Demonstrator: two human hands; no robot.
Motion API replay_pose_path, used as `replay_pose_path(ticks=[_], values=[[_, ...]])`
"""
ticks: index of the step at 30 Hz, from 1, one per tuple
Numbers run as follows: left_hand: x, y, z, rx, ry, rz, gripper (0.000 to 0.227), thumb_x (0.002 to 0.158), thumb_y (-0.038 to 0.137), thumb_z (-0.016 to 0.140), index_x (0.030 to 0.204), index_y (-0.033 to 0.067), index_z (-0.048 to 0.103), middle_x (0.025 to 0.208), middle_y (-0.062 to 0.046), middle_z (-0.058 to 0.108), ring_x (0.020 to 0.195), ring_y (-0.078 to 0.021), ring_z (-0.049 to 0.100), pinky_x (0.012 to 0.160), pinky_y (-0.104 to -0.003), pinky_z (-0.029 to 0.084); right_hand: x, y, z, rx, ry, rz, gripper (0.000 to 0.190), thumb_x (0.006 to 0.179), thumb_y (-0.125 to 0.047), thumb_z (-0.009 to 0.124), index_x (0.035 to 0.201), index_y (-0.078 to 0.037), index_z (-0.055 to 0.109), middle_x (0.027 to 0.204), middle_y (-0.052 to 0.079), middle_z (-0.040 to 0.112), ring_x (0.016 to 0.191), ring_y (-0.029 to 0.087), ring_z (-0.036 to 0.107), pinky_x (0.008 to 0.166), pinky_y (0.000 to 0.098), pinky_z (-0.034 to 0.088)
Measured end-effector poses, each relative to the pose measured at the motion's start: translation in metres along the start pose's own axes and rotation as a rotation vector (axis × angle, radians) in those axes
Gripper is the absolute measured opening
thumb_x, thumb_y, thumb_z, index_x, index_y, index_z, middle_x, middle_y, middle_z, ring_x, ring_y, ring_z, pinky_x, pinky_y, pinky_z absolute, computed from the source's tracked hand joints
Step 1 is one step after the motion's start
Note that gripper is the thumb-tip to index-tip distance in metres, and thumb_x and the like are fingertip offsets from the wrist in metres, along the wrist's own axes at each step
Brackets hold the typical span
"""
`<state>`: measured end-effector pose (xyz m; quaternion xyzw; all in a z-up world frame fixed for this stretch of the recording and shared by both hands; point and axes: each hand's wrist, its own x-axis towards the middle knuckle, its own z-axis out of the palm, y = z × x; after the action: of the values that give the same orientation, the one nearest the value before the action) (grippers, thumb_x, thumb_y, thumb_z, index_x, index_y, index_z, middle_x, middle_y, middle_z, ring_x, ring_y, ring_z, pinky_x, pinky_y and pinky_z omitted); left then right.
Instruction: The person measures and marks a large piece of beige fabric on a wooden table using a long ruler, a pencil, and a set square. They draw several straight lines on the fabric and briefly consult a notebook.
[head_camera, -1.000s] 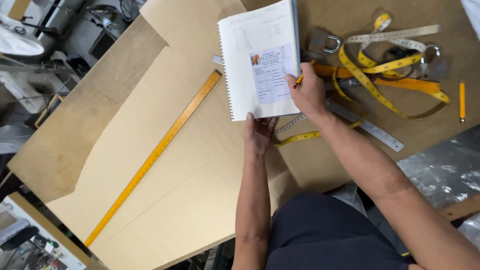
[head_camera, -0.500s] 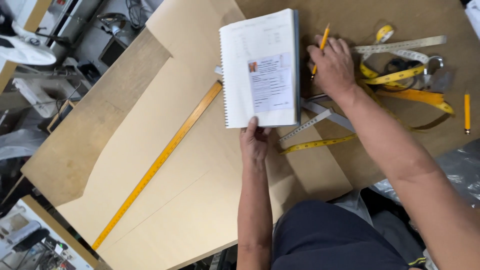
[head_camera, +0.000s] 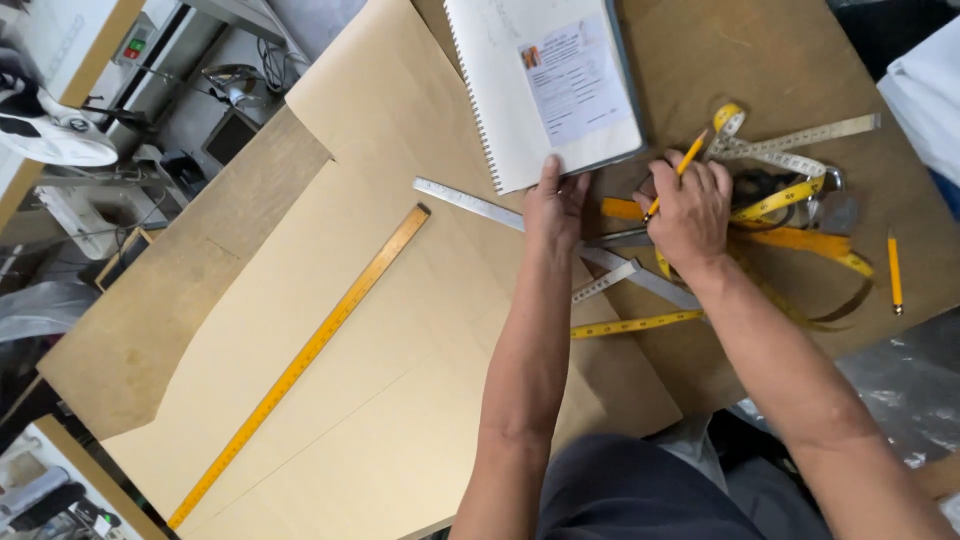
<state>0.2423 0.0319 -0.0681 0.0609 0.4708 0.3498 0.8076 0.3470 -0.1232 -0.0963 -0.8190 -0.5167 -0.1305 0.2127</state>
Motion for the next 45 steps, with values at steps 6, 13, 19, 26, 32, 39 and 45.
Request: replay_pose_path(ticks=[6,13,19,26,32,39,45], values=[[-0.009,-0.021,0.019,0.379,-0.118,-0.141,0.072,0.105,0.03,0.064,0.141,-0.024,0.031,0.125,-0.036,0.062,0.109,-0.044,0.068,0.097,-0.055,0.058,0.002,-0.005,-0.013,0.035,-0.066,0.037,0.061,0.082,-0.024,0.091,0.131,-0.003,0.06,0.125,0.023,0.066,0.112,0.04,0.067,0.109,0.0592,0.038],[-0.101,0.047,-0.054,1.376,-0.277,0.357,0.047,0.107,0.046,0.047,0.137,0.0136,0.063,0.122,-0.013,0.071,0.115,-0.0361,0.069,0.102,-0.047,0.055,-0.01,0.006,0.002,-0.012,-0.081,0.009,0.059,0.082,-0.027,0.089,0.131,-0.007,0.062,0.125,0.02,0.067,0.111,0.039,0.067,0.111,0.0586,0.036],[-0.144,0.064,-0.213,1.968,-0.152,1.043,0.046,0.098,0.019,0.057,0.142,0.0076,0.056,0.14,-0.019,0.058,0.135,-0.0389,0.053,0.117,-0.052,0.039,0.001,0.0,-0.013,0.019,-0.031,-0.025,0.055,0.084,-0.025,0.089,0.128,-0.008,0.062,0.127,0.017,0.068,0.11,0.036,0.068,0.107,0.0522,0.042],[-0.155,0.031,-0.292,2.153,0.142,1.277,0.054,0.099,0.033,0.047,0.146,0.0096,0.057,0.152,-0.019,0.051,0.143,-0.04,0.045,0.121,-0.055,0.027,0.059,-0.014,-0.016,0.038,0.05,-0.008,0.047,0.092,-0.023,0.088,0.128,-0.006,0.062,0.128,0.02,0.067,0.106,0.037,0.069,0.096,0.0521,0.043],[-0.159,0.031,-0.283,2.127,0.17,1.165,0.055,0.098,0.032,0.045,0.147,0.0087,0.055,0.156,-0.016,0.051,0.145,-0.04,0.045,0.122,-0.056,0.029,0.082,-0.01,0.005,-0.021,-0.128,0.038,0.04,0.094,-0.019,0.084,0.123,-0.005,0.06,0.117,0.025,0.068,0.108,0.04,0.063,0.082,0.0489,0.044],[-0.163,0.032,-0.282,2.092,0.171,1.163,0.054,0.098,0.033,0.045,0.146,0.0092,0.056,0.155,-0.016,0.051,0.144,-0.0403,0.046,0.121,-0.057,0.03,0.077,0.003,0.011,-0.042,-0.202,0.124,0.036,0.098,-0.019,0.079,0.12,-0.003,0.055,0.128,0.024,0.062,0.1,0.045,0.06,0.074,0.0556,0.047],[-0.165,0.034,-0.281,2.128,0.157,1.126,0.057,0.097,0.034,0.046,0.148,0.0083,0.054,0.156,-0.017,0.05,0.144,-0.0411,0.045,0.121,-0.057,0.029,0.102,-0.03,-0.025,0.06,-0.124,0.009,0.036,0.102,-0.019,0.084,0.124,0.0,0.062,0.143,0.025,0.058,0.121,0.039,0.059,0.1,0.0516,0.044]])
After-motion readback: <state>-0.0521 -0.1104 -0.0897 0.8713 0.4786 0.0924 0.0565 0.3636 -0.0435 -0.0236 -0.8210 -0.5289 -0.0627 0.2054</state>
